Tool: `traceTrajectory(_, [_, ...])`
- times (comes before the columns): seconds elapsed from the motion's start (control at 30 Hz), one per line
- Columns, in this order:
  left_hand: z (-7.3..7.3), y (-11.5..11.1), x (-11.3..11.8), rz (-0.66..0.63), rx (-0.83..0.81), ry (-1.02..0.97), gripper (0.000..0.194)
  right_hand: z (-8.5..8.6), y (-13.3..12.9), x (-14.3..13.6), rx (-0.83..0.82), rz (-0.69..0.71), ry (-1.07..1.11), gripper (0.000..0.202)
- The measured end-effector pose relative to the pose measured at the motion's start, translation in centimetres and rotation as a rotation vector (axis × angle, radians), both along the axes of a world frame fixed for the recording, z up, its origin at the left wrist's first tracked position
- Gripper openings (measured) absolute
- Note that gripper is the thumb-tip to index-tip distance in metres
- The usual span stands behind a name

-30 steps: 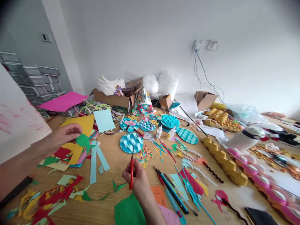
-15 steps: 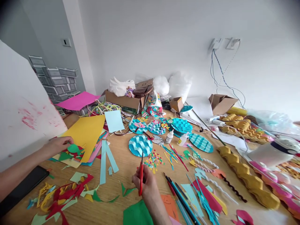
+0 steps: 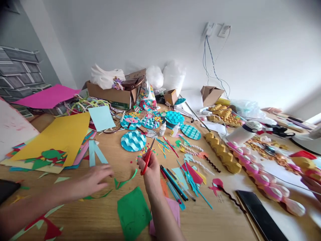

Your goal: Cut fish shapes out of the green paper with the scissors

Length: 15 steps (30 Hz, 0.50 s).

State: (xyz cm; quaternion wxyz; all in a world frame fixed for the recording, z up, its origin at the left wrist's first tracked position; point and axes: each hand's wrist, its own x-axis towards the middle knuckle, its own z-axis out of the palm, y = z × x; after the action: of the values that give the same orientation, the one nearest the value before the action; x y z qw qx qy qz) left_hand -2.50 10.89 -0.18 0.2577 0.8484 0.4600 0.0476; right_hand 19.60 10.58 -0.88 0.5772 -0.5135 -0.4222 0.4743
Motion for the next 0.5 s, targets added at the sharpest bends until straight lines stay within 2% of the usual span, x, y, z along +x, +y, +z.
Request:
traceTrajectory(0.1, [-1.4,-1.1,3.0,-0.078,0.011,0.043,0.027,-0.1,0.1,0.3,0.020,-0.022,0.019,0.023])
traceTrajectory(0.27, [-2.0,-0.9,4.6,-0.099,0.065,0.089,0.033,0.1,0.2,0.3,0.028,-0.019,0.045,0.024])
traceTrajectory(0.4, [-0.9,-0.3,3.8,-0.076,0.059,0.104,0.026,0.1,0.2,0.2,0.024,-0.007,0.051,0.025])
traceTrajectory(0.5, [1.0,0.0,0.9,-0.037,0.058,0.105,0.021,0.0,0.2,0.2,0.018,0.012,0.044,0.025])
